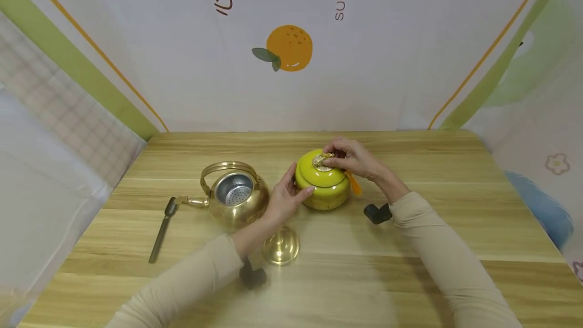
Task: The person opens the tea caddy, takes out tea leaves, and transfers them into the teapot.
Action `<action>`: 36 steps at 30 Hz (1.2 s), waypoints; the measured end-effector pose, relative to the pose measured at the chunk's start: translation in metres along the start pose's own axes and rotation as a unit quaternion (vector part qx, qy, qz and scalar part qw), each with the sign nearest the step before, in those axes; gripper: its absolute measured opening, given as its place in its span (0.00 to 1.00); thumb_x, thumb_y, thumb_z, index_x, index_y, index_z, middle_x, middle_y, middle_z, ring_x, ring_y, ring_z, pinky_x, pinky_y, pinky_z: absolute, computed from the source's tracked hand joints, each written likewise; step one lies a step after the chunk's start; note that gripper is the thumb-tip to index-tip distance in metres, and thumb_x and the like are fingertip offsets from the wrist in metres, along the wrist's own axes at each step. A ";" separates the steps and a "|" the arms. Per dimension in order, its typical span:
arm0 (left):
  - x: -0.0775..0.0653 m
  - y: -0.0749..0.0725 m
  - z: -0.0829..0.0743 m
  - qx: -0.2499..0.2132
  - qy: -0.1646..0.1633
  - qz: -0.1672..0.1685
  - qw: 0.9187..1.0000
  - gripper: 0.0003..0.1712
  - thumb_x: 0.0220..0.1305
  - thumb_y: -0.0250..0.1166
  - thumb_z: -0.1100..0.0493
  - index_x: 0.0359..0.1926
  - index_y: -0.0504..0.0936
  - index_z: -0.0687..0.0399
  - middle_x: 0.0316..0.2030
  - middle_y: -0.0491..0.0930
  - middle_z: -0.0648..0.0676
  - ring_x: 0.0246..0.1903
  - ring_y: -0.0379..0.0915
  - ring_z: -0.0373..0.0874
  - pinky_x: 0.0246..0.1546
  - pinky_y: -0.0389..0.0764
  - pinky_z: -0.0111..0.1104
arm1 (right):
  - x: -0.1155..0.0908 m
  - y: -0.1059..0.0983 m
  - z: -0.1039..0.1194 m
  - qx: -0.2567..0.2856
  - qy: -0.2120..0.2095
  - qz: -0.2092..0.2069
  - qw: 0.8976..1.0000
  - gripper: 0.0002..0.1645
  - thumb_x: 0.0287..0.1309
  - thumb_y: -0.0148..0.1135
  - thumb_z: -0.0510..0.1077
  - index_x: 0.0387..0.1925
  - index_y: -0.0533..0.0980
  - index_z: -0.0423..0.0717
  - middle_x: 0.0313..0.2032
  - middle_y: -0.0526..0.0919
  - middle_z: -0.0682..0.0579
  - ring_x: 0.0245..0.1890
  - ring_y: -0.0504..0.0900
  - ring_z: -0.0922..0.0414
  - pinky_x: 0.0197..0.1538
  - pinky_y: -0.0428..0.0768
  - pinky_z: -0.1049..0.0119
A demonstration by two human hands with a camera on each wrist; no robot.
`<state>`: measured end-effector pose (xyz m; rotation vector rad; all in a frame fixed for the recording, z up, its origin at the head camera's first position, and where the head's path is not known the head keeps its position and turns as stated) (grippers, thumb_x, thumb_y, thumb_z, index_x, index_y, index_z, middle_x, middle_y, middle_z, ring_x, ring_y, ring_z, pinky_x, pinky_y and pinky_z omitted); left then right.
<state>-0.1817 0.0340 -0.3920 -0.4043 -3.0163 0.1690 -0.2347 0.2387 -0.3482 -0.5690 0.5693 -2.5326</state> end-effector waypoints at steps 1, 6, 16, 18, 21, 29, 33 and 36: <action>0.000 0.000 0.000 0.002 0.000 0.000 1.000 0.47 0.59 0.66 0.61 0.71 0.47 0.67 0.70 0.51 0.62 0.70 0.50 0.50 0.69 0.54 0.36 | 0.000 0.000 0.000 0.000 0.001 0.002 1.000 0.07 0.59 0.58 0.31 0.40 0.76 0.35 0.37 0.74 0.46 0.26 0.67 0.60 0.23 0.70 0.71; 0.000 0.000 -0.001 -0.004 -0.002 0.002 1.000 0.47 0.59 0.66 0.61 0.71 0.47 0.66 0.71 0.51 0.62 0.70 0.50 0.50 0.69 0.55 0.36 | 0.000 -0.001 0.001 0.007 0.010 0.010 1.000 0.08 0.60 0.58 0.33 0.41 0.75 0.35 0.38 0.73 0.46 0.25 0.67 0.61 0.22 0.71 0.70; 0.000 0.000 0.000 -0.008 -0.009 0.004 1.000 0.47 0.60 0.65 0.60 0.72 0.47 0.64 0.71 0.50 0.61 0.69 0.50 0.49 0.69 0.55 0.36 | 0.000 -0.002 0.001 0.011 0.015 0.012 1.000 0.07 0.60 0.58 0.33 0.41 0.75 0.37 0.38 0.73 0.47 0.26 0.68 0.61 0.23 0.72 0.70; 0.000 0.001 -0.001 -0.009 -0.011 0.003 1.000 0.47 0.60 0.65 0.61 0.72 0.47 0.64 0.71 0.50 0.60 0.69 0.51 0.49 0.69 0.56 0.35 | 0.000 -0.002 0.001 0.012 0.016 0.012 1.000 0.07 0.60 0.58 0.33 0.40 0.75 0.36 0.39 0.73 0.48 0.27 0.68 0.61 0.23 0.72 0.70; -0.001 0.001 -0.002 -0.011 -0.015 0.001 1.000 0.47 0.60 0.65 0.61 0.72 0.47 0.63 0.71 0.51 0.60 0.69 0.51 0.49 0.68 0.56 0.35 | 0.000 -0.002 0.001 0.013 0.017 0.011 1.000 0.07 0.60 0.58 0.33 0.40 0.75 0.36 0.39 0.74 0.49 0.28 0.68 0.61 0.24 0.72 0.70; -0.001 0.001 -0.002 -0.017 -0.015 0.001 1.000 0.47 0.60 0.65 0.61 0.72 0.47 0.64 0.71 0.50 0.60 0.69 0.51 0.49 0.69 0.55 0.35 | 0.001 -0.001 0.002 0.020 0.017 0.013 1.000 0.07 0.60 0.59 0.33 0.41 0.75 0.36 0.39 0.73 0.49 0.27 0.68 0.61 0.24 0.72 0.70; -0.001 0.000 -0.002 -0.022 -0.016 0.001 1.000 0.47 0.59 0.65 0.61 0.72 0.47 0.64 0.71 0.50 0.60 0.69 0.51 0.49 0.68 0.55 0.35 | 0.001 -0.001 0.001 0.018 0.014 0.013 1.000 0.07 0.60 0.59 0.33 0.41 0.75 0.36 0.39 0.73 0.49 0.27 0.68 0.61 0.24 0.72 0.70; -0.002 0.000 -0.001 -0.018 -0.009 0.000 1.000 0.47 0.59 0.65 0.62 0.72 0.47 0.65 0.71 0.50 0.61 0.69 0.51 0.50 0.69 0.56 0.36 | 0.001 -0.001 -0.001 0.030 0.010 0.009 0.999 0.07 0.60 0.57 0.32 0.41 0.75 0.38 0.37 0.74 0.51 0.26 0.68 0.62 0.24 0.72 0.71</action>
Point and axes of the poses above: each hand's wrist, its own x-axis towards the middle knuckle, its own y-axis out of the palm, z = x × y, the point moved 2 cm from there along x, towards the middle knuckle
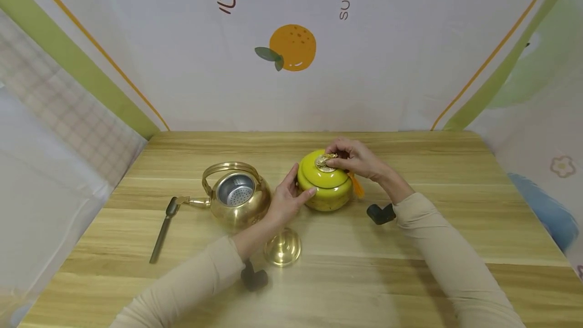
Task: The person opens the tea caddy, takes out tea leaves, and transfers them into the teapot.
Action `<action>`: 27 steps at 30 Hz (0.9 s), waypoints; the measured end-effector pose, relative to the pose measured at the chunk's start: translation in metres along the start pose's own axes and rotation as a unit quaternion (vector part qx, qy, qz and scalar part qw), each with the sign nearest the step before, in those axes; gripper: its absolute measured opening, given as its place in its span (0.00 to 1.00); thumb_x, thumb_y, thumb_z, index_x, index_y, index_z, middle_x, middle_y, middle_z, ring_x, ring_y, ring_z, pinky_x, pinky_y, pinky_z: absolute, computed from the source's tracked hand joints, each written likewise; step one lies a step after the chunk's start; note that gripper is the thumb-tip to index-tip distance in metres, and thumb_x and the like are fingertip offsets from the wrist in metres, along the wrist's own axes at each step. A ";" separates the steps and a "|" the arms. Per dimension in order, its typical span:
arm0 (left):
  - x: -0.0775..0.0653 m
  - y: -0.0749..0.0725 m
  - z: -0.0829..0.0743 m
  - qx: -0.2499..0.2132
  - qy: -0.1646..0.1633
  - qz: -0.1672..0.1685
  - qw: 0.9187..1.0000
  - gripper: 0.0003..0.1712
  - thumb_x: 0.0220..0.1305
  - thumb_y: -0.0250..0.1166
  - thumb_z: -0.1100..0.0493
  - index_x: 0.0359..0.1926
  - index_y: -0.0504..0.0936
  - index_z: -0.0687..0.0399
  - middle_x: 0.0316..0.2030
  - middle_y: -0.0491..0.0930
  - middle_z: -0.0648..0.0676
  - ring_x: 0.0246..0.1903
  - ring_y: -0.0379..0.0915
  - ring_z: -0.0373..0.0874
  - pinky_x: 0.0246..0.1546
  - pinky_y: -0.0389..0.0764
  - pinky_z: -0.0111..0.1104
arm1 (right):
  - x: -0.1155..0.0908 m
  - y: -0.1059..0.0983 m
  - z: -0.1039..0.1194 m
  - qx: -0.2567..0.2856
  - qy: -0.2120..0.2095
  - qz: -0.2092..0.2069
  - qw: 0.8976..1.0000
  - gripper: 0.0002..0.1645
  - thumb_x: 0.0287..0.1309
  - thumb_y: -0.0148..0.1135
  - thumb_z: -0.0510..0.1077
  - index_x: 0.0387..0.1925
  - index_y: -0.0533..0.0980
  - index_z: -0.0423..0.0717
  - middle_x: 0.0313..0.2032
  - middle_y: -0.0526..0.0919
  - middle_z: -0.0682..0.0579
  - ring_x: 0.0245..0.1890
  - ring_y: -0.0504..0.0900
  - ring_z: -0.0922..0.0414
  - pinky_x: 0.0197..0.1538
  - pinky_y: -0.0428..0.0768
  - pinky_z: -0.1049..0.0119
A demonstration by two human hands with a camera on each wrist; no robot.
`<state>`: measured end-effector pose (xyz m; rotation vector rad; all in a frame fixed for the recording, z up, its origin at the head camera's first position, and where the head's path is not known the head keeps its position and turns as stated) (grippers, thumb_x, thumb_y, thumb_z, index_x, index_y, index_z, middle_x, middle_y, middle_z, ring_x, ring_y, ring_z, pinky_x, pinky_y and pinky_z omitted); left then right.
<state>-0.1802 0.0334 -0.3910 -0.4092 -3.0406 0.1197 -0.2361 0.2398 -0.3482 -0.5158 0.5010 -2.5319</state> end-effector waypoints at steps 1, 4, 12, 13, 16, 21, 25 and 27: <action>0.000 0.001 0.000 0.000 0.002 0.001 1.000 0.47 0.59 0.65 0.62 0.71 0.47 0.65 0.71 0.50 0.62 0.69 0.51 0.51 0.69 0.55 0.36 | -0.001 -0.002 0.001 0.016 0.001 -0.008 1.000 0.07 0.61 0.56 0.32 0.40 0.76 0.40 0.36 0.75 0.53 0.26 0.69 0.62 0.24 0.72 0.72; 0.000 0.001 0.000 0.011 0.006 0.003 1.000 0.47 0.59 0.65 0.62 0.71 0.48 0.65 0.71 0.51 0.62 0.69 0.52 0.52 0.68 0.56 0.37 | -0.003 -0.009 0.007 0.074 0.001 -0.044 0.996 0.11 0.62 0.53 0.30 0.39 0.77 0.46 0.32 0.76 0.57 0.24 0.70 0.64 0.23 0.73 0.74; 0.001 0.001 0.001 0.007 0.007 -0.002 1.000 0.46 0.59 0.65 0.64 0.71 0.48 0.64 0.71 0.51 0.62 0.69 0.51 0.51 0.69 0.55 0.38 | -0.001 -0.026 0.032 0.099 -0.005 -0.064 0.993 0.07 0.62 0.57 0.35 0.39 0.78 0.47 0.33 0.77 0.54 0.24 0.71 0.64 0.24 0.74 0.75; 0.000 0.001 0.000 0.002 0.004 -0.001 1.000 0.46 0.59 0.65 0.64 0.71 0.48 0.64 0.71 0.50 0.61 0.69 0.50 0.51 0.69 0.55 0.38 | -0.003 -0.027 0.032 0.088 -0.001 -0.061 0.994 0.06 0.62 0.57 0.36 0.39 0.78 0.46 0.33 0.77 0.54 0.25 0.71 0.64 0.24 0.74 0.75; -0.004 0.000 -0.009 -0.009 -0.005 0.003 1.000 0.45 0.59 0.64 0.66 0.71 0.48 0.66 0.71 0.50 0.64 0.69 0.50 0.54 0.69 0.54 0.40 | -0.011 -0.027 0.028 0.058 0.008 -0.059 0.997 0.06 0.62 0.57 0.35 0.39 0.78 0.45 0.33 0.76 0.54 0.25 0.71 0.64 0.25 0.74 0.75; -0.013 -0.001 -0.029 -0.008 -0.012 0.005 1.000 0.44 0.59 0.62 0.69 0.70 0.48 0.71 0.70 0.50 0.67 0.68 0.51 0.58 0.69 0.54 0.44 | -0.030 -0.027 0.022 0.037 0.018 -0.073 0.997 0.06 0.62 0.56 0.33 0.39 0.77 0.43 0.32 0.76 0.55 0.23 0.70 0.63 0.23 0.73 0.74; -0.012 -0.002 -0.028 0.006 -0.006 0.001 1.000 0.43 0.59 0.63 0.68 0.70 0.48 0.72 0.69 0.51 0.67 0.68 0.51 0.58 0.69 0.55 0.44 | -0.051 -0.033 0.017 0.010 0.050 -0.094 0.994 0.06 0.62 0.55 0.33 0.39 0.77 0.43 0.31 0.78 0.57 0.23 0.72 0.64 0.22 0.75 0.74; -0.008 -0.002 -0.020 0.004 -0.001 0.002 1.000 0.44 0.59 0.63 0.67 0.70 0.48 0.70 0.70 0.50 0.65 0.68 0.51 0.56 0.69 0.54 0.43 | -0.063 -0.037 0.014 -0.014 0.075 -0.106 0.991 0.06 0.62 0.56 0.34 0.39 0.77 0.43 0.31 0.78 0.57 0.23 0.73 0.64 0.23 0.76 0.73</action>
Point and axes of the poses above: each hand's wrist, its own x-axis towards the middle knuckle, its own y-axis out of the palm, z = x × y, the point moved 2 cm from there along x, towards the middle knuckle
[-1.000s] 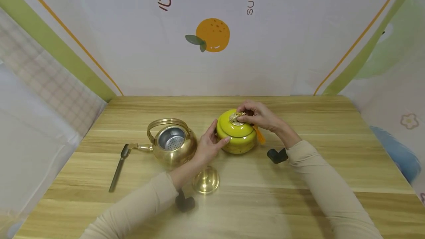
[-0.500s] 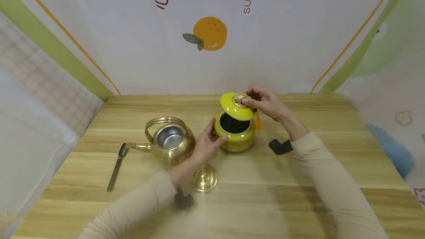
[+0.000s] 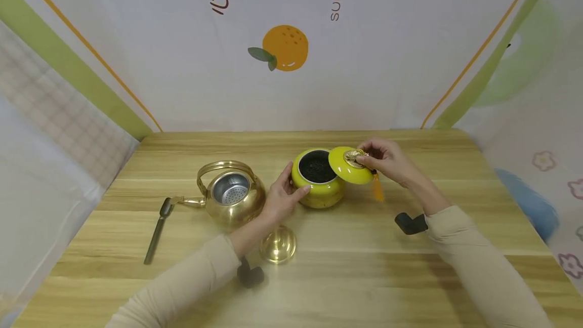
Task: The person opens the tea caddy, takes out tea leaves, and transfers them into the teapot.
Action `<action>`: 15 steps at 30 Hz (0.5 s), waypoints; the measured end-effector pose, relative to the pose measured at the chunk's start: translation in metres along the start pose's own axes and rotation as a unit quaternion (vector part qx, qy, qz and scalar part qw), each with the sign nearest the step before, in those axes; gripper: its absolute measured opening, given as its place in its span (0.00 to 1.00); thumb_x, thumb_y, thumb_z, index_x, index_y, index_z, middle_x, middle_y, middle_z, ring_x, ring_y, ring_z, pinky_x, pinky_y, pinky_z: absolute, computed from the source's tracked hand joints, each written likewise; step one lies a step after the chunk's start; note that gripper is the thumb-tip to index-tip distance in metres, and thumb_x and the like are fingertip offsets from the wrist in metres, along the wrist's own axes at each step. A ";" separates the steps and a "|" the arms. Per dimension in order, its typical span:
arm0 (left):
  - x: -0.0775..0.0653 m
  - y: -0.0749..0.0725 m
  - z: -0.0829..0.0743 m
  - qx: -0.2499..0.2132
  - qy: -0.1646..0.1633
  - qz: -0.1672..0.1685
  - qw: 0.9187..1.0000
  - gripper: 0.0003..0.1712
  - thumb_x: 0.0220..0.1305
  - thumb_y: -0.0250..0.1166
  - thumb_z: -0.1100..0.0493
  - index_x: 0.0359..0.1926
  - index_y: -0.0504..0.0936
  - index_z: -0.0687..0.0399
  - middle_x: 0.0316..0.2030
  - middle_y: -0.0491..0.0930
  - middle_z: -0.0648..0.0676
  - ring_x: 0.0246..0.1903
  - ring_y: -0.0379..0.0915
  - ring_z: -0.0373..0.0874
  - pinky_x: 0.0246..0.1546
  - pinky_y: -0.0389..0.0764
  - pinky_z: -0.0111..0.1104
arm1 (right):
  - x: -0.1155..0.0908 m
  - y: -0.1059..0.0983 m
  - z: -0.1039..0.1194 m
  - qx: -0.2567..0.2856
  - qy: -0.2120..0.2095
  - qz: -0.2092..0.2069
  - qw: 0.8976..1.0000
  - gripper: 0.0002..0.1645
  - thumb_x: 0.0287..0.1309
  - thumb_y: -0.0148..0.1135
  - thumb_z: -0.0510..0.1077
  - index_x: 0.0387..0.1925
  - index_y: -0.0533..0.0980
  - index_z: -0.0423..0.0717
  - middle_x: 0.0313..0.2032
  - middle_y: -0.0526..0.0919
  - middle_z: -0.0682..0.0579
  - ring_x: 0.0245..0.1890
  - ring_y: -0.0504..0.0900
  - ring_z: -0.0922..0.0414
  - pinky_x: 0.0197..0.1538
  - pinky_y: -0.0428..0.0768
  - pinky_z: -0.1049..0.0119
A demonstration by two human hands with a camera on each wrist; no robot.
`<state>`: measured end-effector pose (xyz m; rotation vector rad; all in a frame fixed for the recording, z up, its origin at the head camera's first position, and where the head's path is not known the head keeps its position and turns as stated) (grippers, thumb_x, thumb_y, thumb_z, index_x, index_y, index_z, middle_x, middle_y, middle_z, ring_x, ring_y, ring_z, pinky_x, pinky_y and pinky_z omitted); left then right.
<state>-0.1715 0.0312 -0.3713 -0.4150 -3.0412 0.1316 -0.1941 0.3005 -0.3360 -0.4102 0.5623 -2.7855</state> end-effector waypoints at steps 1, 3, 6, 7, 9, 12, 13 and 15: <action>0.002 0.000 0.004 -0.001 0.002 0.000 1.000 0.45 0.59 0.64 0.66 0.71 0.48 0.68 0.70 0.50 0.64 0.68 0.51 0.55 0.69 0.55 0.42 | -0.005 -0.004 -0.003 -0.014 0.011 -0.005 1.000 0.05 0.62 0.57 0.34 0.40 0.76 0.42 0.31 0.78 0.58 0.23 0.73 0.64 0.23 0.77 0.73; 0.006 0.000 0.013 -0.002 0.005 -0.001 1.000 0.46 0.59 0.64 0.65 0.71 0.48 0.67 0.70 0.51 0.63 0.68 0.51 0.54 0.69 0.55 0.41 | -0.015 -0.010 -0.008 -0.042 0.031 -0.014 0.999 0.06 0.62 0.57 0.36 0.41 0.76 0.39 0.30 0.78 0.58 0.24 0.74 0.63 0.24 0.78 0.72; 0.008 0.000 0.019 -0.007 0.008 -0.003 1.000 0.46 0.59 0.65 0.64 0.71 0.48 0.65 0.71 0.51 0.62 0.68 0.53 0.53 0.69 0.56 0.41 | -0.027 -0.019 -0.017 -0.083 0.056 -0.025 0.995 0.09 0.61 0.59 0.36 0.42 0.75 0.35 0.29 0.78 0.57 0.24 0.74 0.63 0.24 0.78 0.71; 0.009 0.000 0.020 -0.008 0.009 -0.005 1.000 0.46 0.59 0.65 0.64 0.71 0.48 0.65 0.71 0.52 0.62 0.68 0.53 0.53 0.69 0.56 0.41 | -0.031 -0.021 -0.019 -0.096 0.063 -0.025 0.993 0.10 0.61 0.59 0.37 0.42 0.75 0.33 0.29 0.77 0.57 0.24 0.74 0.63 0.25 0.78 0.71; 0.009 0.000 0.020 -0.010 0.008 -0.005 1.000 0.46 0.59 0.65 0.64 0.71 0.48 0.65 0.70 0.52 0.62 0.68 0.53 0.53 0.69 0.56 0.40 | -0.036 -0.024 -0.025 -0.119 0.080 -0.026 0.989 0.11 0.61 0.59 0.38 0.42 0.75 0.33 0.29 0.77 0.56 0.24 0.73 0.63 0.25 0.78 0.71; 0.009 0.000 0.021 -0.010 0.009 -0.003 1.000 0.46 0.59 0.65 0.64 0.71 0.47 0.66 0.70 0.52 0.62 0.68 0.53 0.53 0.69 0.56 0.40 | -0.042 -0.027 -0.033 -0.148 0.091 -0.026 0.984 0.12 0.60 0.61 0.39 0.42 0.76 0.33 0.27 0.76 0.55 0.23 0.71 0.63 0.24 0.76 0.71; 0.009 0.001 0.021 -0.011 0.009 -0.003 1.000 0.46 0.59 0.65 0.64 0.71 0.48 0.66 0.70 0.52 0.62 0.68 0.53 0.53 0.69 0.56 0.40 | -0.044 -0.027 -0.036 -0.157 0.091 -0.026 0.983 0.12 0.60 0.61 0.39 0.41 0.76 0.33 0.25 0.75 0.54 0.23 0.71 0.64 0.23 0.76 0.71; 0.009 0.002 0.021 -0.012 0.008 -0.002 1.000 0.46 0.59 0.65 0.64 0.71 0.48 0.66 0.71 0.51 0.62 0.68 0.52 0.52 0.69 0.55 0.39 | -0.047 -0.026 -0.041 -0.173 0.084 -0.029 0.981 0.10 0.59 0.62 0.38 0.40 0.77 0.34 0.23 0.74 0.54 0.21 0.69 0.64 0.21 0.73 0.71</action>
Point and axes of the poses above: each hand's wrist, its own x-axis towards the middle knuckle, its own y-axis out of the palm, z = x × y, the point moved 2 cm from there along x, towards the middle knuckle
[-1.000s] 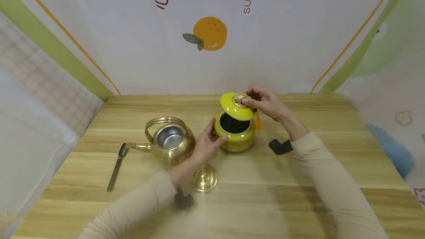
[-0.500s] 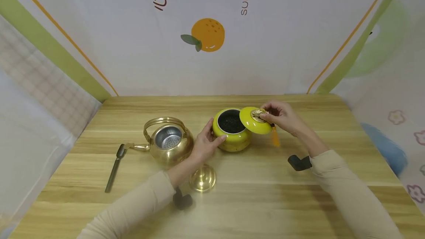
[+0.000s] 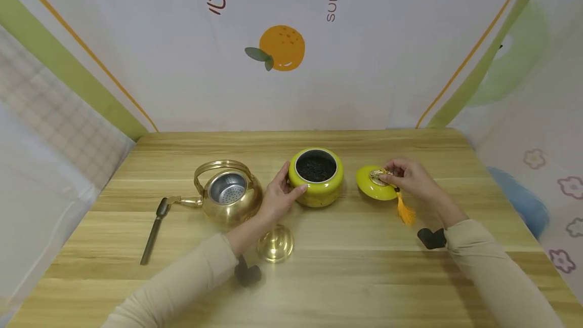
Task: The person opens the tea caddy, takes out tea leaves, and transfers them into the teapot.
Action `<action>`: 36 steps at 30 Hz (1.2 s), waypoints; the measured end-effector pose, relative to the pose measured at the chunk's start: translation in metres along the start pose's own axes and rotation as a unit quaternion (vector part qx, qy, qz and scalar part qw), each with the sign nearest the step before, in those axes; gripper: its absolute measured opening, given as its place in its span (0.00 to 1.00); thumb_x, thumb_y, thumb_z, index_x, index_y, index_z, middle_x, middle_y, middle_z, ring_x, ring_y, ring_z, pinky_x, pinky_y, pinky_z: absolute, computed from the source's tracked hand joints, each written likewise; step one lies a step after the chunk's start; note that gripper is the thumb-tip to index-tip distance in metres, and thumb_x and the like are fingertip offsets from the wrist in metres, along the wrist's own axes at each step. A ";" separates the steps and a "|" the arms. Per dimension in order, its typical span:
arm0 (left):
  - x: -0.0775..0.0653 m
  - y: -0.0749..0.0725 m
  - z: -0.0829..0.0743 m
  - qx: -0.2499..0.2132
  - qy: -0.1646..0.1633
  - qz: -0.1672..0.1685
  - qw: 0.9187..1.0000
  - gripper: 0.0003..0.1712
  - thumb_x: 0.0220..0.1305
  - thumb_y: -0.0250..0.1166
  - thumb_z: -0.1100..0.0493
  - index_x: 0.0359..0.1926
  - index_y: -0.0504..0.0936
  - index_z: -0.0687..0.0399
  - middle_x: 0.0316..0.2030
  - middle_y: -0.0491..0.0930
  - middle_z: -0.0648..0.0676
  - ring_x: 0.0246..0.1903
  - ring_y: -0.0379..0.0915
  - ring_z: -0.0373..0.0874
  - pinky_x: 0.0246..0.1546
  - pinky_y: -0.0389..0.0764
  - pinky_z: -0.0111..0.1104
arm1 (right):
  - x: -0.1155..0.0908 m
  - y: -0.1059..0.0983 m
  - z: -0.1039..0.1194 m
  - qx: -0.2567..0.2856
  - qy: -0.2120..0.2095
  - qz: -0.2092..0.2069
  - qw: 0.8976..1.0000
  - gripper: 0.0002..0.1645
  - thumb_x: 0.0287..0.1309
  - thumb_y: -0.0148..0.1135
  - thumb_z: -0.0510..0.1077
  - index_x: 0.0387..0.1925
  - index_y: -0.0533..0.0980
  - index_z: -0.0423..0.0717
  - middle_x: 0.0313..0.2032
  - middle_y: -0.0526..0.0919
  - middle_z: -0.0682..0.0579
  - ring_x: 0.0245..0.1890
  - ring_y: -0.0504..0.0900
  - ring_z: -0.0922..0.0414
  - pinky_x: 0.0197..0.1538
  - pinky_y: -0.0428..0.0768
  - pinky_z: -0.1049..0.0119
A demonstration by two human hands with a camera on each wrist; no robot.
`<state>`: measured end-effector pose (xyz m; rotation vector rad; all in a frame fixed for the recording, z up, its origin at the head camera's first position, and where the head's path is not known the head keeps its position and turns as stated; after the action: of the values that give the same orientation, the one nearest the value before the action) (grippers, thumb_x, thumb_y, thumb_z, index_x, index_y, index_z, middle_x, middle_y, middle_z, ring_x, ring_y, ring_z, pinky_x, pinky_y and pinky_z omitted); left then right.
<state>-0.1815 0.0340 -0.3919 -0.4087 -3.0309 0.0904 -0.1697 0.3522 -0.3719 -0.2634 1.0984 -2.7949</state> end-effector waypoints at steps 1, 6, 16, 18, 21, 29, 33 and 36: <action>0.000 0.000 0.000 0.001 0.000 -0.001 1.000 0.46 0.59 0.65 0.64 0.71 0.48 0.66 0.71 0.52 0.62 0.68 0.52 0.52 0.69 0.55 0.39 | 0.000 0.001 -0.003 -0.005 -0.005 -0.003 1.000 0.09 0.58 0.62 0.38 0.39 0.78 0.35 0.23 0.74 0.54 0.21 0.69 0.64 0.21 0.72 0.71; 0.000 0.001 -0.002 0.005 -0.001 -0.003 1.000 0.46 0.58 0.66 0.64 0.71 0.49 0.65 0.71 0.52 0.62 0.68 0.52 0.51 0.69 0.55 0.37 | -0.001 0.005 -0.010 -0.019 -0.024 -0.007 0.999 0.07 0.56 0.63 0.35 0.37 0.79 0.35 0.24 0.73 0.53 0.22 0.67 0.64 0.22 0.68 0.72; 0.000 0.001 -0.003 -0.002 0.002 -0.002 1.000 0.46 0.58 0.65 0.65 0.71 0.48 0.64 0.71 0.51 0.61 0.69 0.50 0.49 0.69 0.54 0.37 | -0.004 0.006 -0.015 -0.039 -0.026 0.003 0.999 0.07 0.56 0.63 0.34 0.37 0.78 0.35 0.27 0.74 0.51 0.24 0.67 0.65 0.23 0.70 0.72; 0.000 0.001 -0.003 -0.001 0.003 -0.003 1.000 0.46 0.58 0.65 0.64 0.71 0.49 0.64 0.71 0.51 0.61 0.70 0.49 0.49 0.70 0.53 0.37 | -0.005 0.006 -0.015 -0.042 -0.021 0.004 0.999 0.07 0.56 0.63 0.34 0.38 0.78 0.35 0.28 0.74 0.51 0.25 0.68 0.65 0.23 0.70 0.72; 0.000 0.001 -0.003 -0.001 0.002 -0.002 1.000 0.46 0.59 0.65 0.64 0.71 0.48 0.64 0.71 0.50 0.61 0.70 0.48 0.49 0.70 0.52 0.37 | -0.006 0.006 -0.014 -0.045 -0.017 0.006 0.999 0.07 0.56 0.63 0.35 0.37 0.78 0.35 0.28 0.74 0.51 0.25 0.68 0.65 0.24 0.70 0.72; -0.001 0.000 -0.004 -0.002 0.005 -0.004 1.000 0.46 0.59 0.65 0.64 0.71 0.49 0.65 0.71 0.51 0.62 0.70 0.49 0.50 0.70 0.53 0.38 | -0.005 0.006 -0.012 -0.056 -0.022 0.018 0.998 0.10 0.56 0.64 0.38 0.40 0.78 0.36 0.28 0.74 0.52 0.27 0.69 0.65 0.27 0.72 0.72; 0.000 0.000 -0.002 0.009 -0.010 -0.006 1.000 0.46 0.58 0.66 0.64 0.71 0.50 0.64 0.70 0.53 0.61 0.68 0.54 0.51 0.69 0.56 0.40 | 0.001 0.004 -0.002 -0.082 -0.077 -0.009 0.994 0.16 0.54 0.65 0.34 0.44 0.77 0.31 0.29 0.75 0.49 0.28 0.69 0.67 0.28 0.74 0.73; 0.001 -0.001 -0.001 0.012 -0.021 -0.006 1.000 0.46 0.58 0.65 0.65 0.71 0.49 0.65 0.70 0.54 0.63 0.67 0.56 0.55 0.68 0.58 0.43 | 0.008 0.005 0.010 -0.093 -0.099 -0.047 0.990 0.17 0.54 0.64 0.34 0.46 0.76 0.30 0.31 0.78 0.46 0.29 0.70 0.70 0.30 0.75 0.77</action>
<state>-0.1827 0.0335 -0.3908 -0.3920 -3.0698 0.1348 -0.1750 0.3401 -0.3672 -0.6113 1.3291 -2.6728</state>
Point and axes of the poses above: each hand's wrist, its own x-axis towards the middle knuckle, its own y-axis out of the palm, z = x × y, the point moved 2 cm from there along x, towards the middle knuckle
